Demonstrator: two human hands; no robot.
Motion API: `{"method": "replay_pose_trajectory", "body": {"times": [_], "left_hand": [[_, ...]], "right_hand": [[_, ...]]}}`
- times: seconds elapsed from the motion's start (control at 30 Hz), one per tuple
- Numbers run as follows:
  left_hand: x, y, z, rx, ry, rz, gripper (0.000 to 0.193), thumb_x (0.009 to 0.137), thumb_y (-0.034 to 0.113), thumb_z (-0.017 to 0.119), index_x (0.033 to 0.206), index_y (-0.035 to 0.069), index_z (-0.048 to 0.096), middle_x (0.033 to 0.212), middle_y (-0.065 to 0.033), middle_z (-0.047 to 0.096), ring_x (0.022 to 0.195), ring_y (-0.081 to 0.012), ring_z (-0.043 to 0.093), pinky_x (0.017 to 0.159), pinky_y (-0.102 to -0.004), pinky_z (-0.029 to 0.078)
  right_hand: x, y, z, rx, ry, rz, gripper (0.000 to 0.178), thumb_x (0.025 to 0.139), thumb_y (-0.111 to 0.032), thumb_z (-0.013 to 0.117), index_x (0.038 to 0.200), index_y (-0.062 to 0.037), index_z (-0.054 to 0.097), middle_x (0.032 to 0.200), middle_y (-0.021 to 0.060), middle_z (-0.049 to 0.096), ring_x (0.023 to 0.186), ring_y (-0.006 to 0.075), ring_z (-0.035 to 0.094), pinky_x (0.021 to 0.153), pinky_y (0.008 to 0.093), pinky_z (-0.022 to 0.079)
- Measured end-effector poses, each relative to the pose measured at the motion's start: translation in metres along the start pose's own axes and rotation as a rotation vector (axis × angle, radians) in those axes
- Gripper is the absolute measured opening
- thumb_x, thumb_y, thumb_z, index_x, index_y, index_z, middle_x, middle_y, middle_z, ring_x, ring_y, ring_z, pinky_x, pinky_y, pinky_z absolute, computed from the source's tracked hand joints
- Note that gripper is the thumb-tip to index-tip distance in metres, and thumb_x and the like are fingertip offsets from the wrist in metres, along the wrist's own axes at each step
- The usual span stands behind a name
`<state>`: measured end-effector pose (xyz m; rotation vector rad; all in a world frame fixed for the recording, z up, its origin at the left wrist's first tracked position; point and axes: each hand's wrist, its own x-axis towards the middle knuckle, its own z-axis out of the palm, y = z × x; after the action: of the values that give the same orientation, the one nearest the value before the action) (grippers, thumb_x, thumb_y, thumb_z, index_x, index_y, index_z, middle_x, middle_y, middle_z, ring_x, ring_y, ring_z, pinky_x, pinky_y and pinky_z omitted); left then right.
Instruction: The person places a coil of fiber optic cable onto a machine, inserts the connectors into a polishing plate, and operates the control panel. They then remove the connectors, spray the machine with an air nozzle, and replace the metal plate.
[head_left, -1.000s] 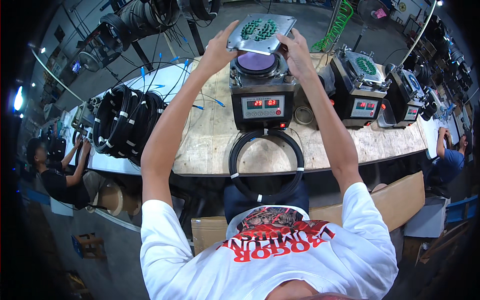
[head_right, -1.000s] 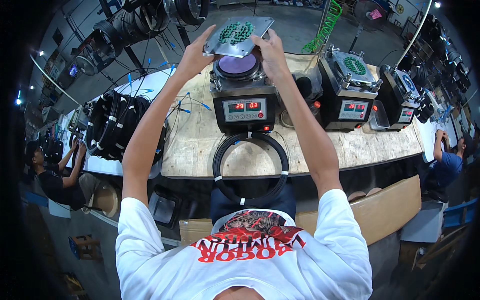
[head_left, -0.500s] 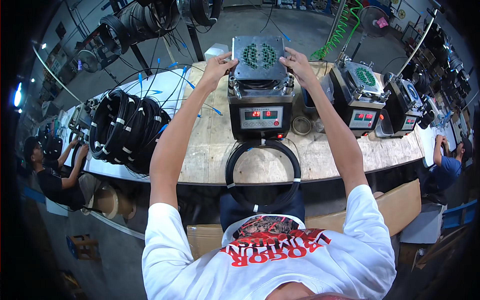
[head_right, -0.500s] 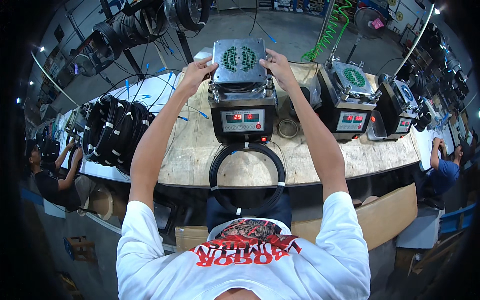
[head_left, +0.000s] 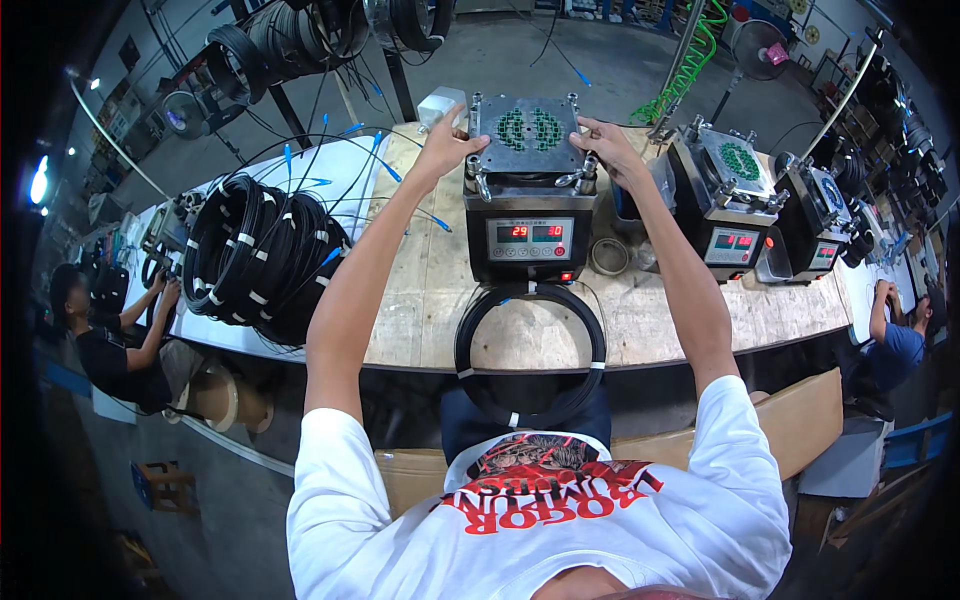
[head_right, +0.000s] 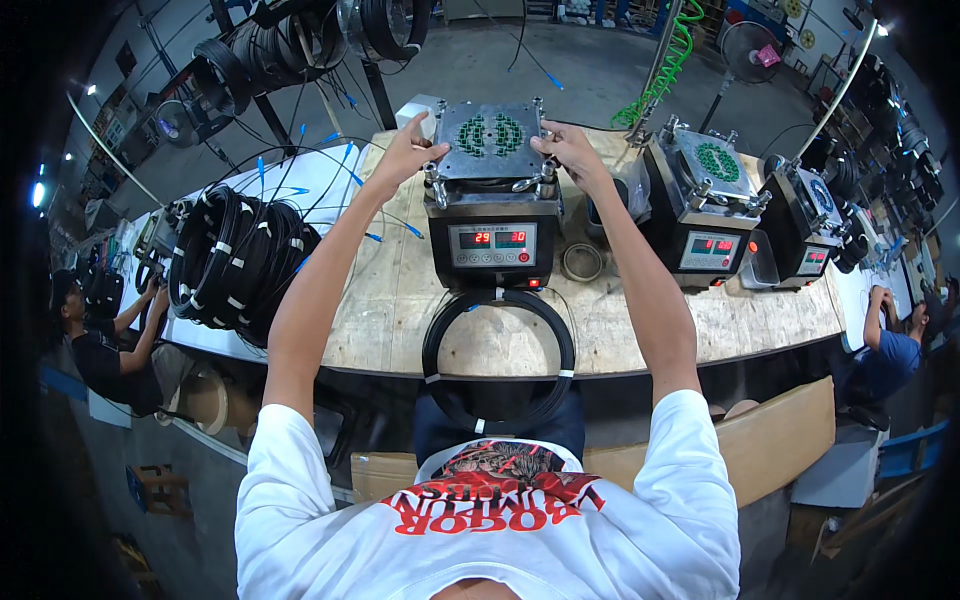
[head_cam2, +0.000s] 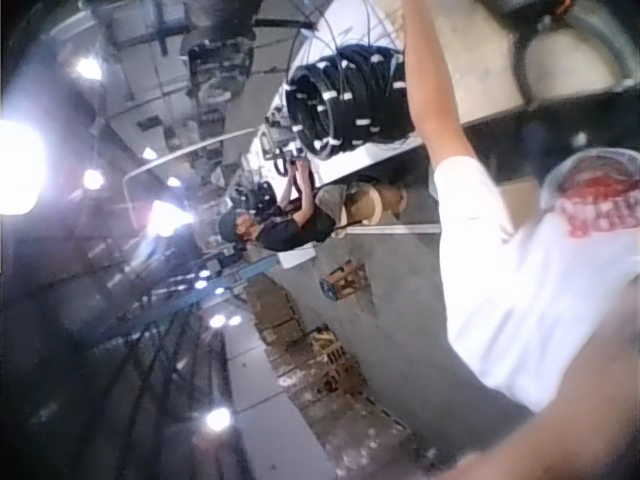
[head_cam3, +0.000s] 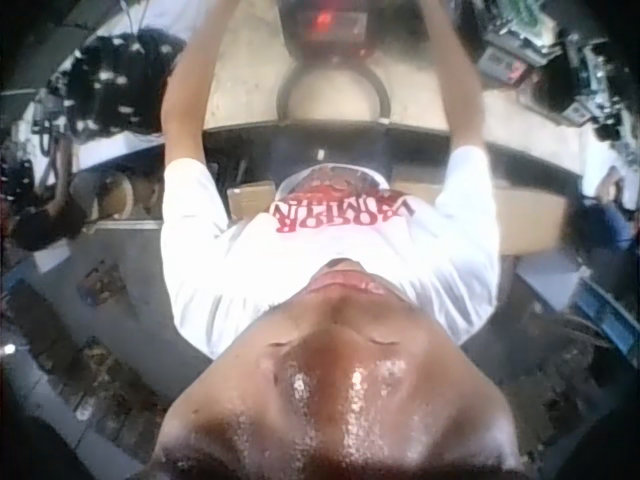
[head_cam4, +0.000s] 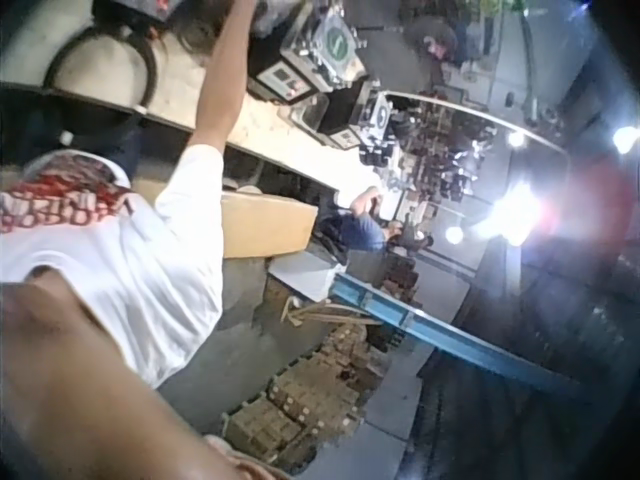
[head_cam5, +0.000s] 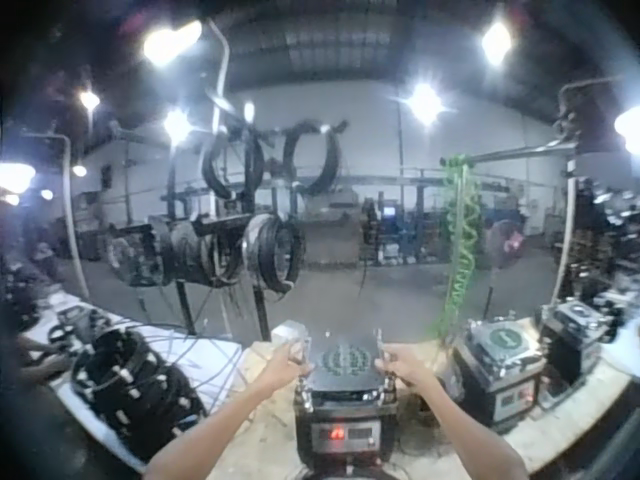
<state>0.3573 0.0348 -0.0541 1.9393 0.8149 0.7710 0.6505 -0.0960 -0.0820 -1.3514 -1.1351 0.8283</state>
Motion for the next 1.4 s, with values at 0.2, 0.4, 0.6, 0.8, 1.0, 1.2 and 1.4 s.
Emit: {"method": "replay_pose_trajectory", "body": {"times": [0.2, 0.4, 0.6, 0.8, 1.0, 1.2, 1.4], "left_hand": [[-0.019, -0.001, -0.002, -0.017, -0.001, -0.082, 0.088, 0.086, 0.03, 0.079, 0.156, 0.006, 0.032, 0.106, -0.0156, 0.065, 0.097, -0.0199, 0.063, 0.087, -0.0343, 0.048], [-0.041, -0.005, -0.022, -0.162, -0.155, -0.073, 0.078, 0.093, 0.035, 0.072, 0.158, 0.019, 0.031, 0.135, -0.0123, 0.052, 0.115, -0.02, 0.055, 0.093, -0.0348, 0.049], [-0.058, -0.015, -0.017, 0.152, -0.198, 0.163, 0.089, 0.087, 0.037, 0.075, 0.159, 0.019, 0.025, 0.157, -0.0148, 0.034, 0.137, -0.0297, 0.043, 0.112, -0.0423, 0.039], [-0.046, -0.022, 0.015, 0.176, -0.022, 0.379, 0.096, 0.081, 0.043, 0.08, 0.156, 0.013, 0.028, 0.155, -0.0204, 0.033, 0.146, -0.0362, 0.029, 0.12, -0.0484, 0.026], [-0.053, 0.01, 0.029, 0.392, 0.234, 0.619, 0.081, 0.085, 0.037, 0.079, 0.15, 0.011, 0.038, 0.143, -0.021, 0.042, 0.131, -0.0388, 0.043, 0.11, -0.0476, 0.036], [-0.016, 0.025, 0.012, 0.342, 0.088, 0.612, 0.058, 0.096, 0.044, 0.063, 0.141, 0.009, 0.052, 0.138, -0.0179, 0.053, 0.128, -0.0372, 0.047, 0.109, -0.0451, 0.037], [0.052, 0.01, 0.012, 0.761, -0.021, 0.426, 0.064, 0.1, 0.062, 0.042, 0.144, 0.018, 0.051, 0.145, -0.0124, 0.053, 0.139, -0.0402, 0.035, 0.115, -0.0571, 0.028]], "right_hand": [[-0.005, -0.005, 0.005, -0.012, -0.111, 0.011, 0.053, 0.091, -0.017, 0.072, 0.136, 0.0062, 0.056, 0.084, -0.0002, 0.063, 0.072, 0.0066, 0.054, 0.06, 0.023, 0.04], [-0.023, -0.01, -0.003, -0.238, -0.016, 0.035, 0.049, 0.095, -0.026, 0.068, 0.137, -0.0014, 0.059, 0.104, 0.0055, 0.066, 0.085, 0.0086, 0.057, 0.076, 0.0245, 0.045], [-0.059, -0.024, -0.005, -0.37, -0.026, -0.192, 0.069, 0.087, -0.05, 0.072, 0.144, -0.0157, 0.054, 0.118, 0.0159, 0.064, 0.106, 0.0223, 0.059, 0.089, 0.0352, 0.049], [-0.059, -0.006, 0.013, -0.626, -0.026, -0.355, 0.088, 0.07, -0.056, 0.084, 0.143, -0.0178, 0.054, 0.143, 0.0282, 0.042, 0.14, 0.0423, 0.033, 0.116, 0.0494, 0.029], [-0.06, -0.006, 0.019, -0.544, 0.036, -0.36, 0.085, 0.07, -0.056, 0.084, 0.142, -0.0205, 0.055, 0.142, 0.0284, 0.044, 0.137, 0.0423, 0.036, 0.115, 0.0488, 0.032], [-0.009, -0.012, 0.005, -0.416, -0.013, -0.361, 0.057, 0.092, -0.051, 0.066, 0.135, -0.0134, 0.061, 0.131, 0.0205, 0.06, 0.127, 0.0363, 0.051, 0.111, 0.0453, 0.036], [0.054, -0.015, 0.003, -0.721, 0.032, -0.285, 0.049, 0.097, -0.051, 0.055, 0.131, -0.0158, 0.065, 0.125, 0.0205, 0.064, 0.124, 0.0403, 0.053, 0.107, 0.0504, 0.039]]}}
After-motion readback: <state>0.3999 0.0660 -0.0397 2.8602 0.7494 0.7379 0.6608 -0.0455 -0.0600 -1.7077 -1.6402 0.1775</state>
